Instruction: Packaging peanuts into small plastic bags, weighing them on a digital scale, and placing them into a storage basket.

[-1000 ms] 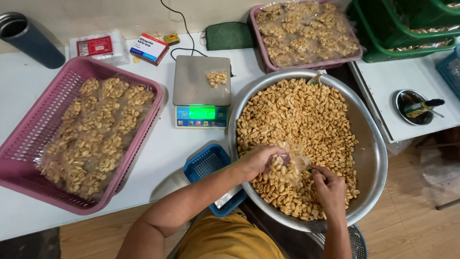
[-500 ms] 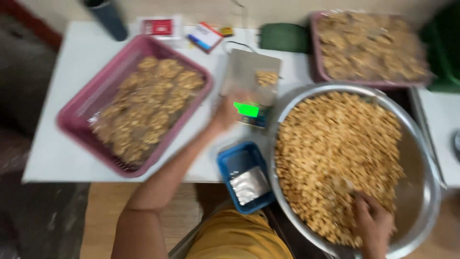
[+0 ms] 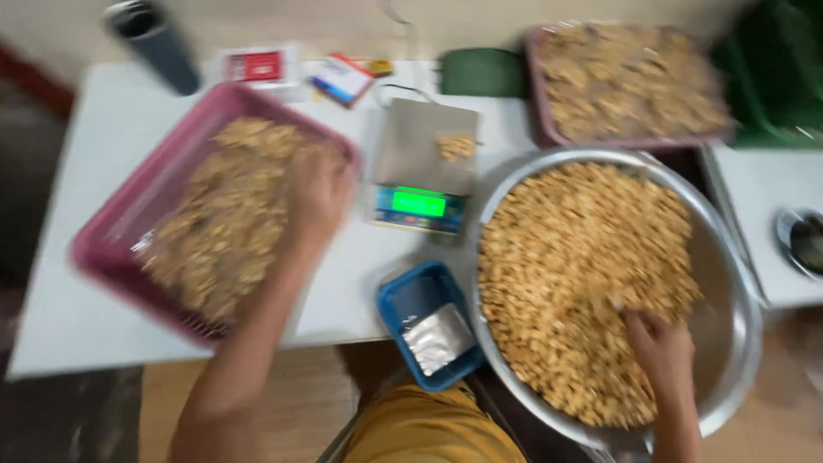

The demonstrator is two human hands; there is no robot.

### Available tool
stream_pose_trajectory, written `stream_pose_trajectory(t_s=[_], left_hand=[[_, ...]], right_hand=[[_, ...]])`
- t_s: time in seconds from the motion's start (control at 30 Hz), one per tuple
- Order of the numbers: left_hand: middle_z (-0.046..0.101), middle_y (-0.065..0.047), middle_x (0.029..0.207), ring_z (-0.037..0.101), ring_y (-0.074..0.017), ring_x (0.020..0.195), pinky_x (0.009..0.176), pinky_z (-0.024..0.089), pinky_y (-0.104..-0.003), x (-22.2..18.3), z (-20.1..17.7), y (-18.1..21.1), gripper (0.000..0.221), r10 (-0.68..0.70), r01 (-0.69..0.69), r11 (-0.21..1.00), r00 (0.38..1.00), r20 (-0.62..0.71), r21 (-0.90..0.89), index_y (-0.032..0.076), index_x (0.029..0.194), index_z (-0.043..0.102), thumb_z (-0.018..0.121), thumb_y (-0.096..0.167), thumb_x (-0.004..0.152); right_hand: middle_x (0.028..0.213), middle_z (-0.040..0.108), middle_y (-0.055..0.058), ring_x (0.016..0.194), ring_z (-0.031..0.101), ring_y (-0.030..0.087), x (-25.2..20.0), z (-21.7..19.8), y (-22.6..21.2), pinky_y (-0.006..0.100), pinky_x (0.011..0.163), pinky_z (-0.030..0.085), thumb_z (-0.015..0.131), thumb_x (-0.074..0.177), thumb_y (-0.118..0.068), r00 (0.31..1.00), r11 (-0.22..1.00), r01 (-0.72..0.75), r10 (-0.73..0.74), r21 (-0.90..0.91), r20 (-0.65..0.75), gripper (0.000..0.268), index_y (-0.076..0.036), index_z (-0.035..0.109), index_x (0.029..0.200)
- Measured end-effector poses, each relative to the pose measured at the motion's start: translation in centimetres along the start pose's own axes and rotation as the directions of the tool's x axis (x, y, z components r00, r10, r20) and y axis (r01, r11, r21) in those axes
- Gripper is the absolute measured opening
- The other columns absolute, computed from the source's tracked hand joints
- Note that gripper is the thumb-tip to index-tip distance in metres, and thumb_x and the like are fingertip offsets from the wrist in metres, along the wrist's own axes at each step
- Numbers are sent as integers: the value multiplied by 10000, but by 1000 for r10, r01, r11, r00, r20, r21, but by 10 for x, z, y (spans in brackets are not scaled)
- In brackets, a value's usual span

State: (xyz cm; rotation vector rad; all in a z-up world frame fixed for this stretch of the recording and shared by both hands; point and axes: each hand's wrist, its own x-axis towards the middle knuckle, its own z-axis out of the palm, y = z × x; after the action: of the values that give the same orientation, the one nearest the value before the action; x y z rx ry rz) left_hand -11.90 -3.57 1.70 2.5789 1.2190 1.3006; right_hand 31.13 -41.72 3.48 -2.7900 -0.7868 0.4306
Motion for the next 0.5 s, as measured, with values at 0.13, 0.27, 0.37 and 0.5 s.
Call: stream_pose_trajectory(t_s=[0.13, 0.27, 0.37, 0.5], left_hand=[[648, -129, 976, 661, -335, 856, 756, 536, -453, -123, 46, 101, 327, 219, -150, 974, 809, 546, -169, 135, 1076, 616, 557, 384, 872], [756, -108, 869, 748, -348, 857, 719, 588, -473, -126, 19, 144, 374, -60, 265, 962, 456, 888, -71, 154, 983, 718, 734, 491, 822], [764, -12, 784, 754, -270, 845, 709, 593, -405, -153, 51, 123, 200, -105, 277, 960, 465, 879, -31, 262, 905, 753, 705, 439, 827], [776, -65, 841, 748, -293, 909, 729, 574, -435, -106, 9, 132, 288, -143, 427, 903, 405, 903, -48, 236, 911, 767, 582, 456, 897]], right_hand=[[849, 727, 259, 899, 702, 426, 42, 8, 12, 517, 767, 488, 563, 1002, -362, 984, 996, 73, -81, -56, -156, 416, 15, 738, 982], [913, 765, 230, 903, 715, 454, 63, 47, 16, 564, 858, 538, 512, 988, -321, 979, 975, 198, -202, -102, -25, 405, -32, 776, 1090], [864, 782, 179, 771, 754, 341, 11, 29, -26, 450, 724, 576, 609, 964, -164, 972, 941, 155, -200, 299, 124, 275, -54, 771, 1156], [790, 715, 224, 629, 648, 267, -24, 11, -33, 396, 579, 524, 587, 988, -44, 965, 734, -95, -97, 672, 242, 268, 116, 712, 1162]])
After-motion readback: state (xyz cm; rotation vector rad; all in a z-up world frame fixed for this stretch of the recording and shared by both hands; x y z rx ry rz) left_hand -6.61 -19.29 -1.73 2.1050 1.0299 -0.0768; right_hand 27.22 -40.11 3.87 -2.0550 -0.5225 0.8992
